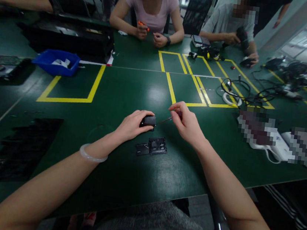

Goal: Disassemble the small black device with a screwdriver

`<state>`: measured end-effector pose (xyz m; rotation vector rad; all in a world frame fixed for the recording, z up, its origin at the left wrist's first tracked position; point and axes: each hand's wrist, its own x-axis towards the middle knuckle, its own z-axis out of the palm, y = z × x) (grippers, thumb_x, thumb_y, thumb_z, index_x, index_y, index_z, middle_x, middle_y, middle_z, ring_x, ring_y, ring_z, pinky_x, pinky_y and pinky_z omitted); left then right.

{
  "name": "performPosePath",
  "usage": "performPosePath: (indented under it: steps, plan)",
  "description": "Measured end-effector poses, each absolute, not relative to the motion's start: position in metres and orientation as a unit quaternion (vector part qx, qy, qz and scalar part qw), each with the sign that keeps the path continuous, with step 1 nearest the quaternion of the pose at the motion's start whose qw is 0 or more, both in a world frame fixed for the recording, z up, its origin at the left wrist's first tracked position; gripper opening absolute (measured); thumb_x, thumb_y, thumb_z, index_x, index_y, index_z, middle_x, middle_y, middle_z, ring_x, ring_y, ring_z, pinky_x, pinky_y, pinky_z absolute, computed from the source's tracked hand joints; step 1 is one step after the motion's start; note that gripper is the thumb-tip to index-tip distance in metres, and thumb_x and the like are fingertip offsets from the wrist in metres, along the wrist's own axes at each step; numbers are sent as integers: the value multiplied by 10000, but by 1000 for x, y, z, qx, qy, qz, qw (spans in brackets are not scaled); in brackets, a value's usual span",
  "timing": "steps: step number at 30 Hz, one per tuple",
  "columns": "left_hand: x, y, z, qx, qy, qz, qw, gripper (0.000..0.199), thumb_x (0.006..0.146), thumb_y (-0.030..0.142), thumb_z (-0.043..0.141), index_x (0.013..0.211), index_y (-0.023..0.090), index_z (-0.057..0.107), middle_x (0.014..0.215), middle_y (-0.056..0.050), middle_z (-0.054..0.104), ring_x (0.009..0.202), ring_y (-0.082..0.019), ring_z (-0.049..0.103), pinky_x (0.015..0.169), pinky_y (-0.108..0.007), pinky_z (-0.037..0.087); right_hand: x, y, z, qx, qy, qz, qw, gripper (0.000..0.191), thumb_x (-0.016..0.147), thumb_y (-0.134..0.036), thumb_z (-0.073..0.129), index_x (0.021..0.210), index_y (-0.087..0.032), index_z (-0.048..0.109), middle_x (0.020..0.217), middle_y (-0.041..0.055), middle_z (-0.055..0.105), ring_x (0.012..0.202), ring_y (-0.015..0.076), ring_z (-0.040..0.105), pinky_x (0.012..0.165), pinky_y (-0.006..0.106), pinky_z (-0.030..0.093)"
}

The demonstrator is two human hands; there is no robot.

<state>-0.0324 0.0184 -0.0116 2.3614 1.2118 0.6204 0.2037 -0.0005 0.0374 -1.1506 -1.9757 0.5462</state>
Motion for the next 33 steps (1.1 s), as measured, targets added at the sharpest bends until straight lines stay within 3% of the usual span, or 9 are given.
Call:
performPosePath:
  steps: [7, 13, 20, 27, 33]
  plan:
    - [-33, 20, -14, 851, 429, 228, 200, 394, 897, 383, 650, 1252, 248, 545, 1213, -61, 646, 1110, -268, 588, 951, -402, 468, 204, 1, 36, -471, -763, 215, 388, 163, 976, -369, 478, 908, -228, 526, 681, -15, 573, 603, 139, 518, 603, 266, 356]
    - [-33, 19, -14, 850, 430, 227, 202, 394, 896, 382, 652, 1251, 251, 546, 1210, -63, 647, 1109, -269, 589, 949, -404, 470, 203, 1, 36, -471, -764, 206, 390, 116, 974, -298, 444, 1016, -221, 520, 755, 7, 596, 657, 151, 555, 647, 276, 389]
    - [-33, 19, -13, 849, 432, 226, 203, 392, 898, 379, 650, 1252, 248, 548, 1211, -64, 648, 1108, -271, 590, 949, -406, 470, 205, 1, 36, -475, -761, 211, 388, 172, 971, -366, 498, 879, -223, 524, 684, -9, 586, 615, 139, 533, 608, 261, 365]
    - [-33, 19, -13, 849, 430, 227, 207, 397, 898, 382, 655, 1254, 241, 550, 1225, -60, 648, 1119, -269, 586, 958, -403, 464, 204, 3, 34, -462, -769, 201, 394, 119, 976, -297, 440, 1001, -215, 521, 742, 0, 594, 661, 143, 544, 642, 264, 389]
    - [-34, 19, -13, 851, 425, 232, 203, 391, 900, 373, 660, 1250, 240, 549, 1216, -57, 651, 1109, -262, 588, 947, -395, 466, 204, 4, 36, -478, -766, 194, 384, 201, 974, -376, 487, 865, -217, 544, 674, -10, 580, 611, 135, 520, 608, 262, 350]
